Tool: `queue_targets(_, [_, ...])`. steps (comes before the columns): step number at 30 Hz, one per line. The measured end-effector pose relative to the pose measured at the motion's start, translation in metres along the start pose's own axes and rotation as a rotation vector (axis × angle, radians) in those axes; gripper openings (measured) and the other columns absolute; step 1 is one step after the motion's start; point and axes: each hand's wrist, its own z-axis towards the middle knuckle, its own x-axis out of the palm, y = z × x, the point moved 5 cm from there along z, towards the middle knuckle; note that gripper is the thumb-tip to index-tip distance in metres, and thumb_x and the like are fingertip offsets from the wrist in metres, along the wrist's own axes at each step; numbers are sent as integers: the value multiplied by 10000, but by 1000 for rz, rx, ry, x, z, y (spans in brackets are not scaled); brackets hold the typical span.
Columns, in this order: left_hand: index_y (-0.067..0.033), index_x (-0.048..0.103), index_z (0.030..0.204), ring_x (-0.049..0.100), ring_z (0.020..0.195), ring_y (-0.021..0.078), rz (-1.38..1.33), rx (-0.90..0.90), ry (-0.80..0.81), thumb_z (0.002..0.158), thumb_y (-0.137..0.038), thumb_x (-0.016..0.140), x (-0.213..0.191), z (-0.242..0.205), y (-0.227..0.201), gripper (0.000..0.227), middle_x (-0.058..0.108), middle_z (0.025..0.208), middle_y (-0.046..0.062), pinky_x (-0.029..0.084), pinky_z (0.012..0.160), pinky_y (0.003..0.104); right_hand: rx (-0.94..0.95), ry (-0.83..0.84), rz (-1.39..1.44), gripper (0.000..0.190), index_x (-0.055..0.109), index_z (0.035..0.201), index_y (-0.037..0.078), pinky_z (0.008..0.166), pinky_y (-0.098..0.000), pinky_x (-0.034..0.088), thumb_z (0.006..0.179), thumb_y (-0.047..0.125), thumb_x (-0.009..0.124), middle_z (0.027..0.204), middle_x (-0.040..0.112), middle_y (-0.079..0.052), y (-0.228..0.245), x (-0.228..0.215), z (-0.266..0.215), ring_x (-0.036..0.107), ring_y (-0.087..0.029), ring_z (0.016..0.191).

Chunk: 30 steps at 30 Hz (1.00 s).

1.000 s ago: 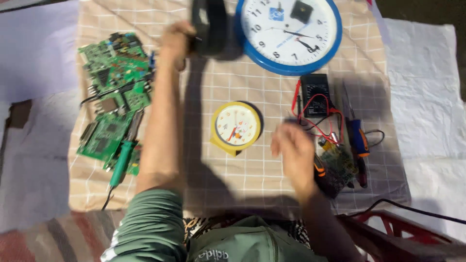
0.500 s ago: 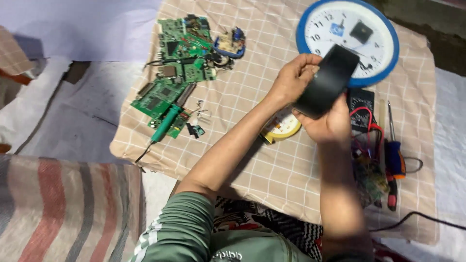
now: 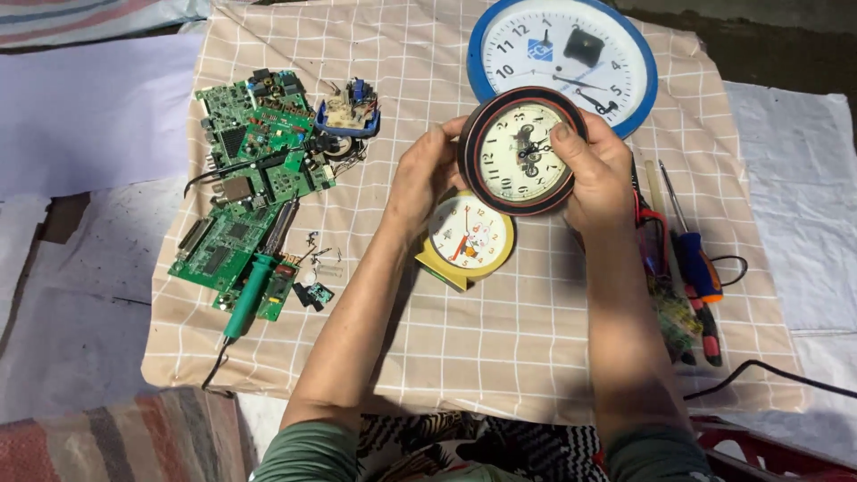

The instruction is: The person assembles a large blue wall clock by attaching the hands and placing a black component on the face. They then use a multimeter and screwdriver to work on a small electronic device. Finally, they open the back of a small black alarm clock and use a screwdriver to adjust the internal mechanism.

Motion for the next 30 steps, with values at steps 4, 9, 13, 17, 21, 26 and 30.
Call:
queue_targets(4, [-14,560,1431,694,754,142,107,180,11,973,-338,730,-14,-2,3,586,722,920,123,610,693,268,-74,22,-190,394,648,1281,5,750,-368,681,960,186,786,958,732,-188,-17,-11,7,761,-223,842])
queue_targets(9, [10,544,1429,729,880,129,162,198,-20,912,-143,823,-16,-4,7,608,757,1007,120,641,819,282,-96,19,-216,437,635,1296,5,775,-369,676,938,183,811,984,718,-162,-30,-16,7,746,-207,868])
queue_targets(13, [27,554,1403,757,929,172,105,232,-77,927,-113,805,-14,-9,3,556,758,1057,144,661,836,327,-121,102,-267,509,549,1394,2,862,-379,654,992,231,762,1117,683,-187,-33,-11,3,697,-213,972])
queue_targets(17, [-26,570,1390,727,1015,182,90,193,-82,912,-153,799,-16,-16,-2,545,763,1141,111,646,903,351,83,273,-238,690,320,1537,29,1113,-407,530,962,227,648,1365,566,-164,-16,13,-10,573,-272,1279])
queue_targets(21, [-9,558,1398,731,1004,182,85,192,-127,898,-159,804,-19,-18,-2,577,759,1142,132,645,906,341,169,276,-77,798,246,1561,18,1072,-482,557,873,43,651,1370,564,-229,-25,12,-12,596,-322,1268])
queue_targets(26, [-21,537,1424,708,1069,143,96,270,-58,936,-101,780,-21,-17,2,551,737,1215,125,603,978,302,63,204,-71,772,387,1484,-28,1016,-430,601,795,37,730,1260,645,-206,-27,8,-13,666,-268,1157])
queue_targets(30, [-30,542,1442,738,992,128,175,322,-120,931,-108,812,-22,-14,5,583,756,1121,102,654,877,299,-53,201,-140,728,448,1494,11,901,-453,660,861,32,806,1153,636,-209,-32,4,-14,697,-283,1044])
